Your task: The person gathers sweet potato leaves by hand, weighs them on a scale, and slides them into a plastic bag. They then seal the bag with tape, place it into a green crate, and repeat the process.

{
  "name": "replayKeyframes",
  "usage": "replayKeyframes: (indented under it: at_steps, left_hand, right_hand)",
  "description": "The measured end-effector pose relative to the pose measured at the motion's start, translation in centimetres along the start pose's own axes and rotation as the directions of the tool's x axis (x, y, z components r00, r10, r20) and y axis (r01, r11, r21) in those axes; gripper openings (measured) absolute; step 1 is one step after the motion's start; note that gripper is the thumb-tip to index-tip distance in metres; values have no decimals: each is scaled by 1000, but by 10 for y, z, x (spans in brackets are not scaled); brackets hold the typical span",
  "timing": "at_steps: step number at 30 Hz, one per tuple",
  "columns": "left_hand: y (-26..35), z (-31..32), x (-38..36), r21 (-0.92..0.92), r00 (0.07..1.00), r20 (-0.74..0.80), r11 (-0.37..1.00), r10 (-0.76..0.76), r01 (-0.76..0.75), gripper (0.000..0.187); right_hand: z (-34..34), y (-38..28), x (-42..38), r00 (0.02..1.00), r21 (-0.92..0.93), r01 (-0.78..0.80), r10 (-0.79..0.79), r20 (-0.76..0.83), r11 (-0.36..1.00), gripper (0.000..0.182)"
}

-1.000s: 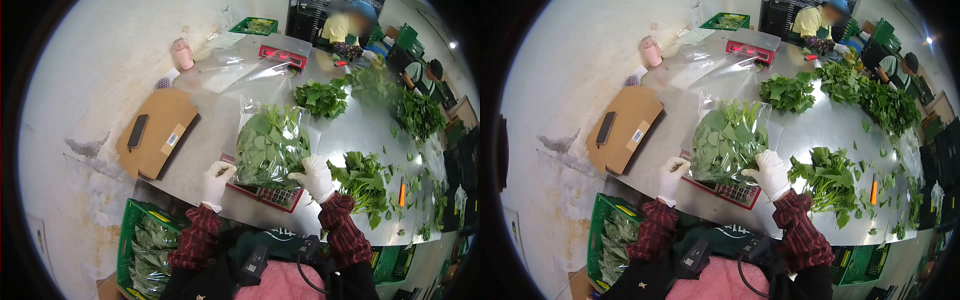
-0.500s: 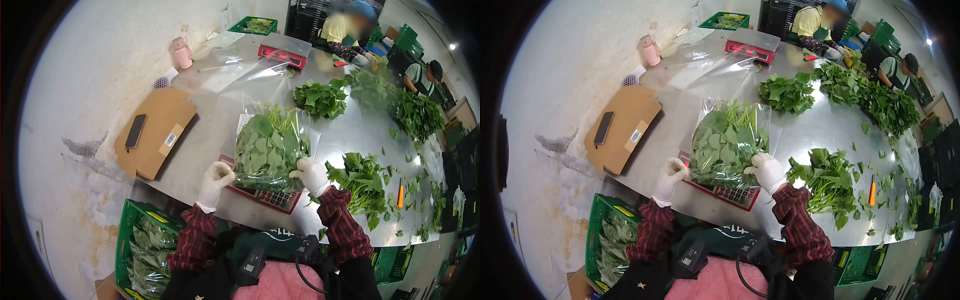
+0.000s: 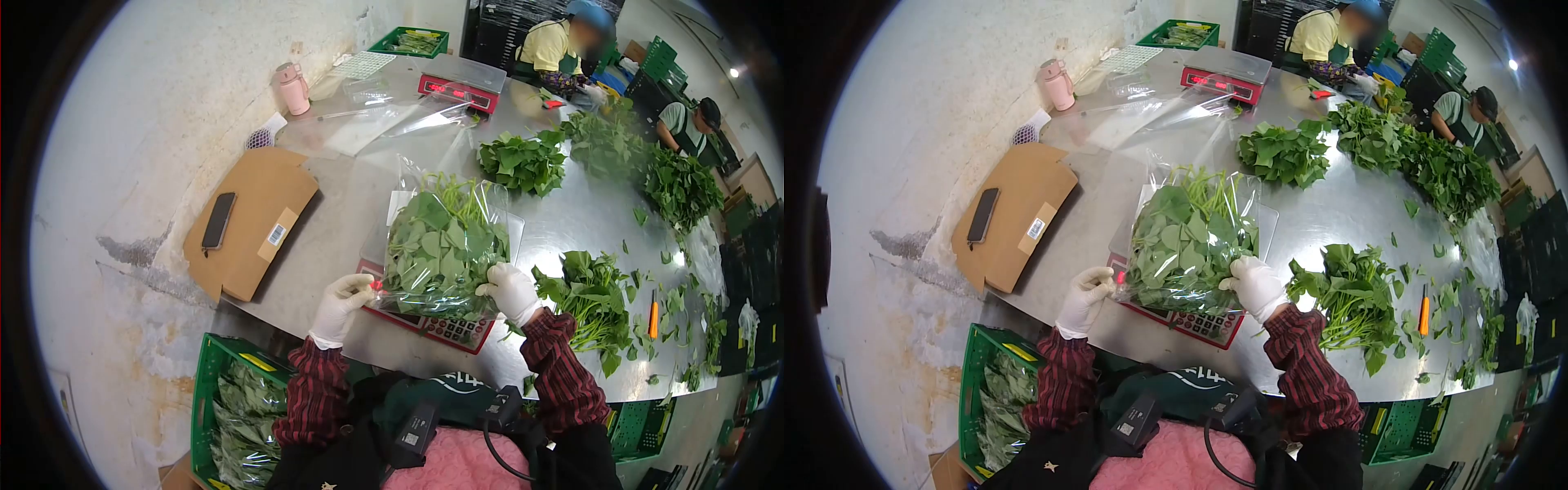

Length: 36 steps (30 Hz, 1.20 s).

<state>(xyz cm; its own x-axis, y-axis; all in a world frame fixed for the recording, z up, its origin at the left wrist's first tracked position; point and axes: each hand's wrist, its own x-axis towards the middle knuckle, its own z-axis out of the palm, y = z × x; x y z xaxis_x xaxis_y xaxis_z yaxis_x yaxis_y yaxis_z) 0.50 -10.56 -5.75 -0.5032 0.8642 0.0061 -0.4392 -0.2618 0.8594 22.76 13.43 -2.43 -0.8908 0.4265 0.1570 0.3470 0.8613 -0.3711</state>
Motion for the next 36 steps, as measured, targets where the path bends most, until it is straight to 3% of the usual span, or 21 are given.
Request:
replayKeyframes:
  at_steps: [2,4,5,7,8,9,12,14,15,17,19,20,21,23,25,26,29,31,33,35,36]
  left_hand:
    - [-2,-1,-2,-5,1000,-17,1000,20,-20,19]
    - [-9,1,0,93,973,-219,994,68,-48,21]
    - [-11,3,3,92,974,-217,995,68,-49,21]
    - [-13,12,11,595,899,-333,803,285,-34,16]
    - [-9,18,13,724,886,-312,690,343,-12,14]
    - [-6,19,14,722,884,-315,692,346,-14,14]
    - [6,22,13,853,733,-309,518,606,-68,16]
    - [12,29,-3,881,756,28,341,653,-327,28]
    - [13,38,-5,879,755,28,343,655,-331,28]
    - [8,60,-7,922,856,344,32,385,-385,43]
    - [-14,54,-6,936,897,332,17,292,-352,53]
    - [-20,49,-6,937,909,279,119,309,-328,54]
    - [-26,45,-5,928,921,221,222,320,-299,54]
    - [-33,44,-5,936,916,201,207,347,-284,55]
    - [-34,48,-6,955,895,168,158,413,-252,54]
    - [-35,48,-3,960,886,149,151,439,-236,54]
    - [-31,49,2,986,772,132,-6,621,-164,43]
    - [-26,51,7,973,735,16,160,678,-169,31]
    - [0,67,7,999,766,-8,42,642,-25,24]
    - [-3,62,32,979,736,-137,203,663,0,19]
    - [1,64,43,975,669,-152,221,727,-19,17]
  right_hand:
    - [1,-1,-1,1000,-6,-6,6,-2,1000,31]
    - [0,-2,0,1000,-14,-10,10,-4,1000,31]
    - [0,-3,1,1000,-7,-16,16,11,1000,31]
    - [-2,-6,2,999,-4,-20,20,27,1000,32]
    - [-4,-8,4,998,-8,-35,36,44,999,32]
    - [-5,-9,4,997,-12,-51,52,61,999,33]
    - [-6,-8,2,997,10,-78,78,24,997,36]
    - [-6,-10,0,993,25,-114,114,-2,993,36]
    - [-6,-10,-1,988,45,-150,151,-20,988,36]
    - [-3,-2,-10,983,117,-100,117,-143,988,34]
    - [-3,6,-17,775,236,-316,394,-495,919,41]
    - [-15,9,-24,768,305,-364,469,-437,880,45]
    - [-11,25,-34,804,355,-393,504,-316,849,48]
    - [-16,17,-44,799,610,-504,598,62,611,51]
    - [-11,20,-47,794,622,-601,462,395,501,48]
    - [-22,4,-42,753,695,-641,437,491,324,40]
    - [-28,-5,-31,802,840,-535,370,469,95,24]
    - [-40,-3,-10,851,893,-449,327,411,44,19]
    - [-63,-1,19,909,934,-322,326,259,157,16]
    - [-76,-11,67,904,978,-195,401,149,76,12]
    - [-82,-20,88,948,990,-134,297,112,54,10]
